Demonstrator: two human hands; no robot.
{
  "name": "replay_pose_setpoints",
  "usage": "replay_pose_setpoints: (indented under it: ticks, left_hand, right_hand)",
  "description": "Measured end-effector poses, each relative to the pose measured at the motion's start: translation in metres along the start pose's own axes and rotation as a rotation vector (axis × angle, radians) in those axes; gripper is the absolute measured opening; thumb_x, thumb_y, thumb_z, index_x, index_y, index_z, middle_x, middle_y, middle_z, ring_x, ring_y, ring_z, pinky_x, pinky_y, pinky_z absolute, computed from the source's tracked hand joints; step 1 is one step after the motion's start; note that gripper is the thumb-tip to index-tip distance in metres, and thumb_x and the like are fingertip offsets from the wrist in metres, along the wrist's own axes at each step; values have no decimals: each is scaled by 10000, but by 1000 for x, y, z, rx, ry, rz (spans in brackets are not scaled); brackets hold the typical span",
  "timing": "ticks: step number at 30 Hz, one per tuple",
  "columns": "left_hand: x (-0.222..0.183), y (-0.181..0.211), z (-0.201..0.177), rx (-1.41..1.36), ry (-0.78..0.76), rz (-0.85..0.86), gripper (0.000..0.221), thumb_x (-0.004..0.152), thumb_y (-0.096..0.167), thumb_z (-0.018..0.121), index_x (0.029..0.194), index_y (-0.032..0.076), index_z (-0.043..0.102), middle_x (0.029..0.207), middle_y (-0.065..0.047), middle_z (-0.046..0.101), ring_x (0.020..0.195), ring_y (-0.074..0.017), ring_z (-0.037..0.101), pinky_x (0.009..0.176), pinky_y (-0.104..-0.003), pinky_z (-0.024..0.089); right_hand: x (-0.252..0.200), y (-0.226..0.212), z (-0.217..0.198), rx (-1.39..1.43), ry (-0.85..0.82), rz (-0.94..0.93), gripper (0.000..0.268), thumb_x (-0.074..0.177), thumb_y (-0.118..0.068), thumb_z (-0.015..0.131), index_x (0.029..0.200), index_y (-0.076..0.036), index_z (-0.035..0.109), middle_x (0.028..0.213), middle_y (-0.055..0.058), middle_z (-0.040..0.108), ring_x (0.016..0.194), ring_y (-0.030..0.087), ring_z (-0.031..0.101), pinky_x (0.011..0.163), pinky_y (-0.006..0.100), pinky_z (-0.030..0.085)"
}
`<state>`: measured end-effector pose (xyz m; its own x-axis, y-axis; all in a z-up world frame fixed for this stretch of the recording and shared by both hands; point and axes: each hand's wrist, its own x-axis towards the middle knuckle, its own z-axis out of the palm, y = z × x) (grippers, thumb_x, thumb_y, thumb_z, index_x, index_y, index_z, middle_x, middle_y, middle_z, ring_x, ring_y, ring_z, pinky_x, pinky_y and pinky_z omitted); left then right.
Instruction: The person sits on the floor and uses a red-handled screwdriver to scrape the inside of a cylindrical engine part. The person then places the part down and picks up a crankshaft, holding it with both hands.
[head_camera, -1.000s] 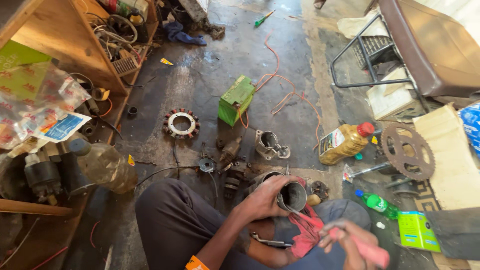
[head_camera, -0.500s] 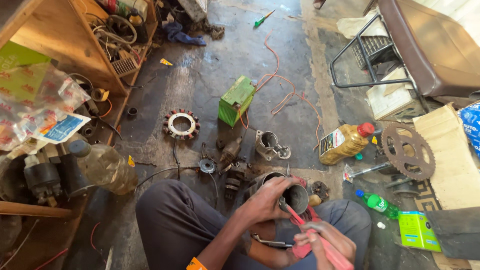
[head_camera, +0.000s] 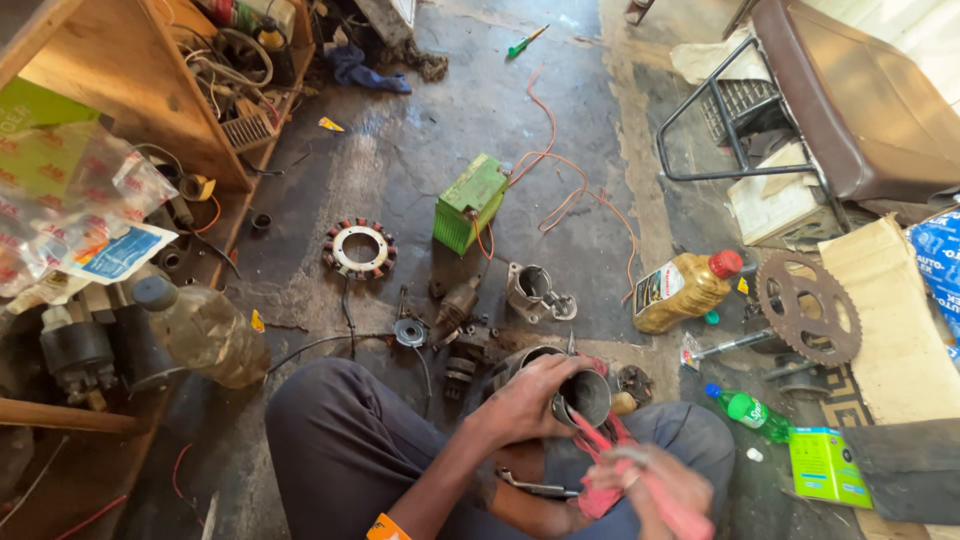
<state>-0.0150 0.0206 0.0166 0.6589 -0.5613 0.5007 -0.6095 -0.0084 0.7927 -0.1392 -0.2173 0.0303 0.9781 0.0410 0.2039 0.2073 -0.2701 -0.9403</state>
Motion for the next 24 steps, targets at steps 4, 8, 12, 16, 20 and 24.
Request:
replay_pose_setpoints:
  ticks: [4, 8, 12, 16, 20, 24]
  left_hand:
    - [-5, 1, 2, 49, -47, -31, 894, 590, 178, 918, 1401, 101, 550, 1323, -174, 622, 1262, -383, 585, 1094, -442, 464]
    - [5, 9, 5, 118, -31, -46, 924, 574, 170, 922, 1411, 85, 539, 1308, -186, 618, 1248, -401, 572, 1071, -458, 455]
    - [8, 8, -1, 69, -38, 7, 905, 602, 202, 924, 1416, 97, 544, 1312, -162, 642, 1257, -382, 595, 1087, -451, 467]
    - [-1, 3, -3, 49, -36, -13, 888, 608, 212, 924, 1408, 104, 553, 1324, -162, 635, 1253, -379, 600, 1082, -444, 474]
    - [2, 7, 4, 98, -14, 7, 925, 631, 200, 926, 1457, 88, 523, 1338, -179, 621, 1266, -395, 582, 1080, -450, 472]
    - [9, 8, 1, 169, -64, 8, 925, 578, 205, 934, 1409, 98, 543, 1290, -174, 639, 1220, -395, 593, 1045, -462, 471]
  right_hand:
    - [0, -14, -32, 98, -10, 322, 278, 954, -120, 532, 992, 71, 730, 899, 201, 789, 749, 270, 810, 695, 359, 649]
    - [4, -25, -41, -352, 22, 91, 283, 959, -130, 524, 959, 57, 736, 885, 173, 778, 756, 255, 806, 704, 345, 642]
    - [7, -21, -12, -50, 16, -10, 280, 960, -114, 534, 1005, 96, 713, 850, 202, 778, 744, 272, 847, 683, 345, 683]
    - [8, -20, -20, 193, -32, 285, 281, 922, -88, 550, 1011, 130, 703, 840, 238, 800, 684, 320, 830, 605, 396, 677]
    - [11, -26, -43, -105, 33, 289, 299, 946, -78, 545, 1012, 141, 737, 839, 242, 763, 688, 308, 818, 648, 384, 663]
    - [13, -28, -24, 26, 70, 160, 287, 943, -84, 536, 1033, 135, 697, 857, 226, 788, 715, 290, 817, 647, 376, 676]
